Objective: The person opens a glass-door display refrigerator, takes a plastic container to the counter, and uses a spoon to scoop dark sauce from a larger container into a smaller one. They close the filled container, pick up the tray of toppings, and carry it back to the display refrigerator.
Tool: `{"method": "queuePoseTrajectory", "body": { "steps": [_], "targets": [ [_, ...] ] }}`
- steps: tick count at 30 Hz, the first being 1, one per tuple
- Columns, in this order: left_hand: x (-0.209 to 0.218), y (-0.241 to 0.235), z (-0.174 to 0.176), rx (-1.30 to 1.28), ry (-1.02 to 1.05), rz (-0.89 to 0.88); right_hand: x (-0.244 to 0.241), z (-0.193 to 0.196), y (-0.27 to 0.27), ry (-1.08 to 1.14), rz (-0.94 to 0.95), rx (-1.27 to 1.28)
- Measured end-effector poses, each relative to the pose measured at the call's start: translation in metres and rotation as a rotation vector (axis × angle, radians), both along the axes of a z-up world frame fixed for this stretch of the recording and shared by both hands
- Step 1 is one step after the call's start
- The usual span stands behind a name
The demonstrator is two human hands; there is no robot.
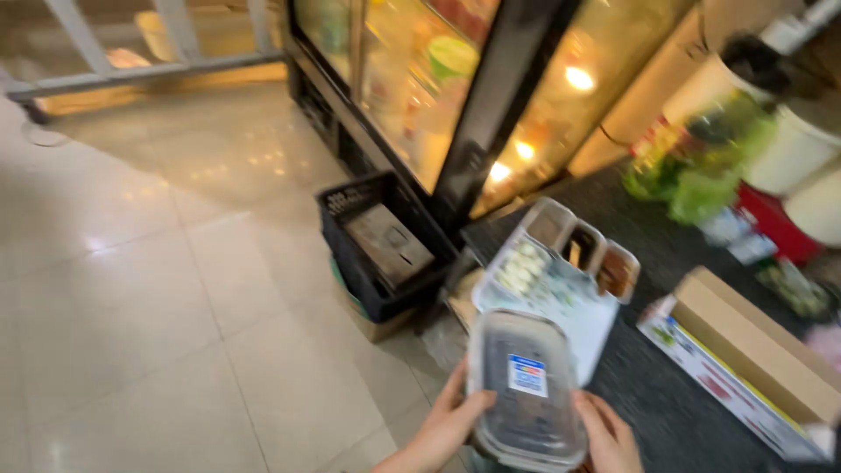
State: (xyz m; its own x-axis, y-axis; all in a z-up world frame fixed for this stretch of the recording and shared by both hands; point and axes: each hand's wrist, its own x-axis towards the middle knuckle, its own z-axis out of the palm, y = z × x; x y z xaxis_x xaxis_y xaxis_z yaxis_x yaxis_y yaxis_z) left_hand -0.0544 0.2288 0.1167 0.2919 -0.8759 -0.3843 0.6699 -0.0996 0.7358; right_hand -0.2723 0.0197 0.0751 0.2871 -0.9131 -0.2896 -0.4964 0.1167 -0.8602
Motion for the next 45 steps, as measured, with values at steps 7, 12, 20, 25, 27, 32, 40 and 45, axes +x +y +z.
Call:
{"method": "queuePoseTrajectory", "body": {
  "steps": [7, 12, 20, 25, 27, 32, 40, 45],
  "targets": [
    [0.147, 0.089, 0.002, 0.004, -0.170, 0.441, 0.214, 0.071, 0.122, -0.556, 0.079, 0.787],
    [0.251, 0.128, 0.046, 0.240, -0.098, 0.564, 0.338, 0.102, 0.167, -0.525, 0.433, 0.901],
    [0.418, 0.125, 0.072, 0.302, -0.121, 0.602, 0.524, 0.104, 0.162, -0.620, 0.532, 0.766],
    [0.521, 0.101, 0.047, 0.335, -0.076, 0.585, 0.637, 0.111, 0.129, -0.637, 0.541, 0.777],
    [0.568, 0.092, 0.046, 0.341, -0.095, 0.553, 0.680, 0.104, 0.111, -0.675, 0.525, 0.765],
    [0.677, 0.078, -0.033, 0.285, -0.044, 0.546, 0.758, 0.069, 0.066, -0.773, 0.456, 0.659],
    [0.865, 0.025, -0.067, 0.351, -0.151, 0.187, 0.865, 0.071, 0.036, -0.933, 0.068, 0.511],
    [0.981, -0.030, -0.036, 0.319, -0.264, -0.048, 0.915, 0.078, 0.032, -1.025, -0.231, 0.364]
  ]
}}
